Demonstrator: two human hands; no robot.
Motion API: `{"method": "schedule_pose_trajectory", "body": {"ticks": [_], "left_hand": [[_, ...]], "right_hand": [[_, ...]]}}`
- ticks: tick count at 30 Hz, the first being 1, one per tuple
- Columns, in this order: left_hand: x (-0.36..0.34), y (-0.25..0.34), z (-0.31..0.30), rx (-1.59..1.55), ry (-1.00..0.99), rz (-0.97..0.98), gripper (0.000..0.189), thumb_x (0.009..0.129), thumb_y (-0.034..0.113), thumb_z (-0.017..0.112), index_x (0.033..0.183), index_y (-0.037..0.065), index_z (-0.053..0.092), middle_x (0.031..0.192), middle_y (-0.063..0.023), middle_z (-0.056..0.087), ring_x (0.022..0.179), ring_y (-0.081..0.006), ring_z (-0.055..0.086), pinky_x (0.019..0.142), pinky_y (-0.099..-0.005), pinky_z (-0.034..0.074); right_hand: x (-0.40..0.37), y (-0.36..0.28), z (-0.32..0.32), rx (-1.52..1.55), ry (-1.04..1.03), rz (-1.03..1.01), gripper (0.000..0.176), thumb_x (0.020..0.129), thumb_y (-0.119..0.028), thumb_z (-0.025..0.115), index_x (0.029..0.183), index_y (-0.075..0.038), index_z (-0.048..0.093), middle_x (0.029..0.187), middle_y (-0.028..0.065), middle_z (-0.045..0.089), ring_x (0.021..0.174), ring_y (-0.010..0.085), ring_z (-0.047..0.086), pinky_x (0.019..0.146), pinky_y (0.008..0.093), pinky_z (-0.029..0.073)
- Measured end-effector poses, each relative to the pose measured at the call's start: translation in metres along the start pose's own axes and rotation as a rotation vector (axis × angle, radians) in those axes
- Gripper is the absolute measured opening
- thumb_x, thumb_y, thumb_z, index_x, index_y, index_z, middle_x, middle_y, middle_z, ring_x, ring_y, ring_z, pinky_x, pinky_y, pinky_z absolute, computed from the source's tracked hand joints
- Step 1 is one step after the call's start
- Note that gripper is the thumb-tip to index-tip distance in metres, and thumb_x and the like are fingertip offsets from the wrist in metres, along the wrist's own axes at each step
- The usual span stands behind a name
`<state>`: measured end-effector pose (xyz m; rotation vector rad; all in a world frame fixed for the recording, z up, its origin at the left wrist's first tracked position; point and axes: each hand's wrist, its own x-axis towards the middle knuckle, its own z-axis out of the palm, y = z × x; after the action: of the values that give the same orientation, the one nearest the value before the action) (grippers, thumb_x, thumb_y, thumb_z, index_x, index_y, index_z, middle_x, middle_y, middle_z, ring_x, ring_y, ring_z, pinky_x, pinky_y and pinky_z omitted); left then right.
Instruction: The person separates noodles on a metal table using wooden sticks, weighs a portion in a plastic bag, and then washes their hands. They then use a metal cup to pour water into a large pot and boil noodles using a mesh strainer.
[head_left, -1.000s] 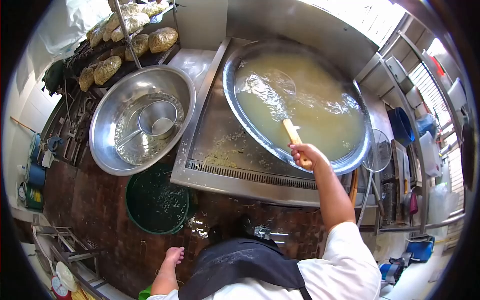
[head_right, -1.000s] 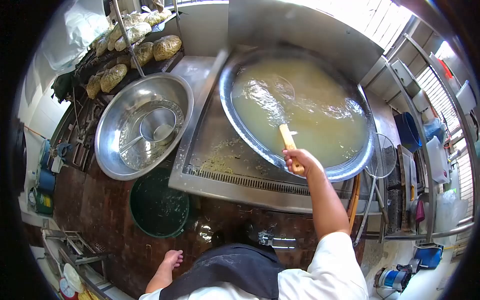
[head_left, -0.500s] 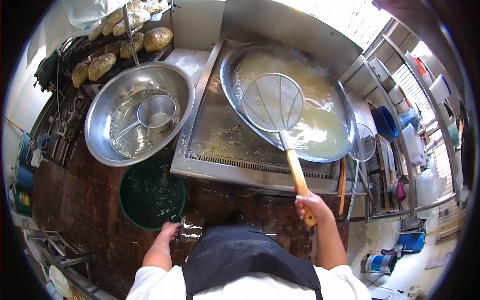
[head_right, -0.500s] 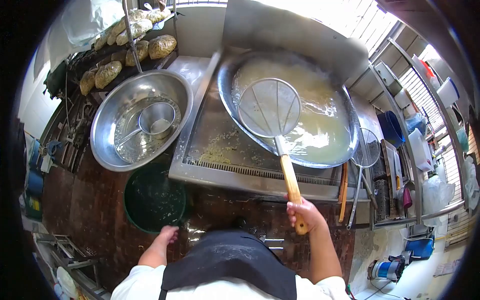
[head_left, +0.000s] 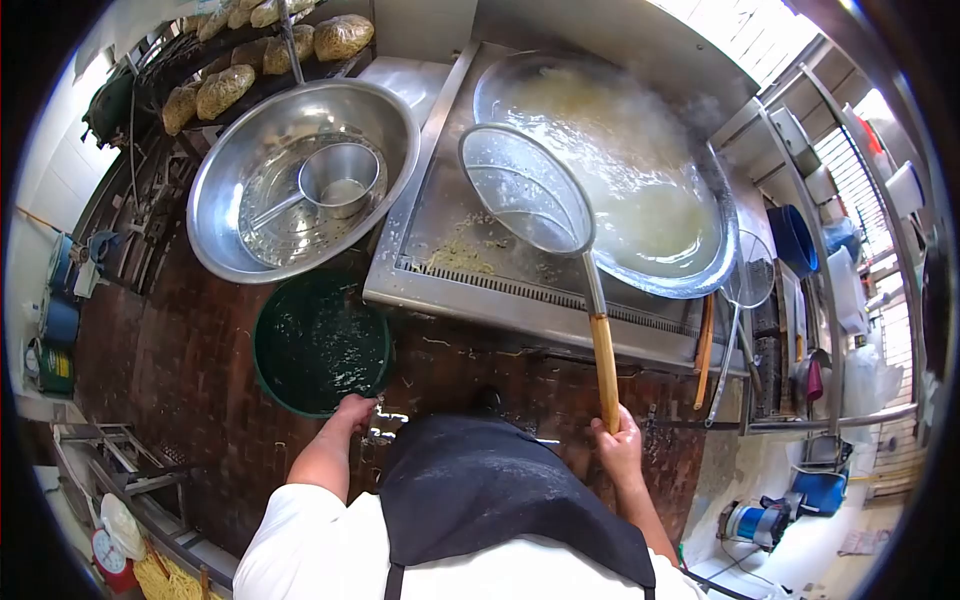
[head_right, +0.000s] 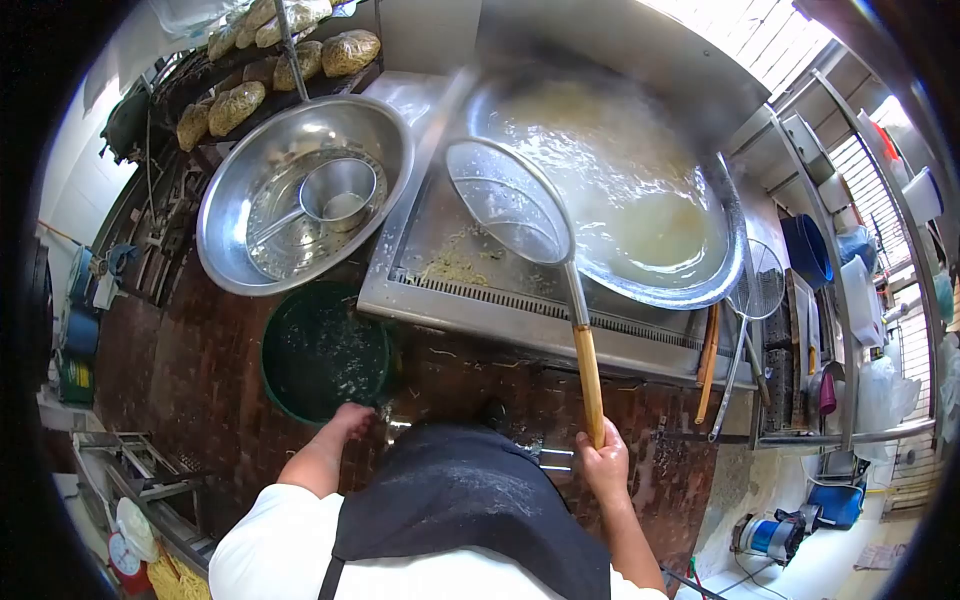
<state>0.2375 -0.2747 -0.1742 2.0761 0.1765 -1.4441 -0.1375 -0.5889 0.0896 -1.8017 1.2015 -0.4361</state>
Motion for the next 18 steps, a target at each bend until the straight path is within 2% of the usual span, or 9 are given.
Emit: {"method": "schedule_pose_trajectory", "body": {"ticks": [1,3,5,6,9,11,13,15,18], "left_hand": [[-0.003,-0.009,-0.001,-0.003,0.001,-0.005,0.030,0.084,0.035,0.068,0.076,0.007,0.062,0.062,-0.0028,0.055,0.045,-0.0143,0.048,0.042,-0.0332,0.034],[-0.022,-0.019,-0.003,0.034,0.047,-0.077,0.031,0.084,0.037,0.068,0.076,0.007,0.062,0.065,-0.0022,0.057,0.049,-0.0139,0.051,0.045,-0.0343,0.038],[-0.023,-0.035,-0.005,0.063,0.039,-0.105,0.032,0.083,0.039,0.068,0.077,0.008,0.062,0.067,-0.0009,0.058,0.055,-0.0146,0.054,0.050,-0.0348,0.041],[-0.017,-0.045,-0.006,0.096,0.036,-0.149,0.032,0.083,0.039,0.068,0.079,0.008,0.064,0.069,-0.0017,0.059,0.058,-0.0158,0.057,0.052,-0.0347,0.043],[-0.010,-0.057,-0.002,0.093,0.056,-0.191,0.033,0.083,0.040,0.067,0.090,0.007,0.068,0.075,-0.0048,0.064,0.066,-0.0202,0.062,0.060,-0.0384,0.049],[-0.012,-0.047,-0.001,0.087,0.039,-0.194,0.034,0.084,0.040,0.067,0.095,0.008,0.069,0.078,-0.0062,0.065,0.068,-0.0218,0.063,0.063,-0.0419,0.049],[-0.015,-0.030,0.003,0.112,0.052,-0.157,0.029,0.085,0.038,0.066,0.093,0.010,0.068,0.078,-0.0049,0.064,0.067,-0.0216,0.062,0.063,-0.0425,0.047],[-0.012,-0.005,0.010,0.054,-0.014,-0.185,0.040,0.088,0.038,0.064,0.117,0.010,0.062,0.106,-0.0091,0.066,0.084,-0.0232,0.063,0.074,-0.0426,0.050],[-0.006,0.031,0.022,0.029,0.001,-0.108,0.035,0.088,0.033,0.064,0.113,0.009,0.062,0.104,-0.0083,0.066,0.088,-0.0246,0.065,0.075,-0.0437,0.051]], "right_hand": [[0.000,0.000,-0.005,0.011,-0.015,-0.019,0.034,0.087,-0.005,0.066,0.120,0.000,0.058,0.096,0.0005,0.061,0.087,0.0091,0.055,0.079,0.0260,0.046],[0.002,0.007,-0.019,0.085,-0.071,0.099,0.034,0.087,-0.004,0.066,0.120,0.000,0.058,0.093,-0.0001,0.060,0.085,0.0087,0.056,0.078,0.0261,0.047],[0.006,0.010,-0.027,-0.131,0.007,-0.012,0.035,0.087,-0.004,0.066,0.121,0.000,0.058,0.091,-0.0006,0.060,0.083,0.0086,0.056,0.077,0.0266,0.048],[0.008,0.012,-0.028,-0.146,0.088,0.055,0.038,0.086,-0.010,0.069,0.122,-0.002,0.059,0.100,0.0080,0.067,0.094,0.0166,0.062,0.084,0.0302,0.048],[0.006,0.010,-0.033,-0.130,0.050,-0.091,0.037,0.087,-0.013,0.068,0.121,-0.003,0.060,0.097,0.0086,0.068,0.093,0.0164,0.064,0.082,0.0313,0.049],[0.012,0.006,-0.034,-0.073,0.014,-0.074,0.036,0.087,-0.012,0.068,0.121,-0.003,0.060,0.094,0.0081,0.068,0.090,0.0153,0.064,0.081,0.0308,0.049],[0.018,-0.019,-0.036,-0.243,0.081,0.119,0.036,0.087,-0.011,0.068,0.120,-0.004,0.061,0.094,0.0068,0.068,0.089,0.0134,0.064,0.081,0.0295,0.050],[0.022,-0.002,-0.036,-0.153,0.091,-0.022,0.035,0.086,-0.014,0.069,0.119,-0.005,0.062,0.095,0.0089,0.069,0.089,0.0166,0.065,0.081,0.0295,0.049],[0.034,-0.016,-0.044,-0.144,0.136,-0.064,0.034,0.086,-0.013,0.070,0.118,-0.004,0.062,0.096,0.0083,0.069,0.089,0.0158,0.063,0.081,0.0293,0.049]]}}
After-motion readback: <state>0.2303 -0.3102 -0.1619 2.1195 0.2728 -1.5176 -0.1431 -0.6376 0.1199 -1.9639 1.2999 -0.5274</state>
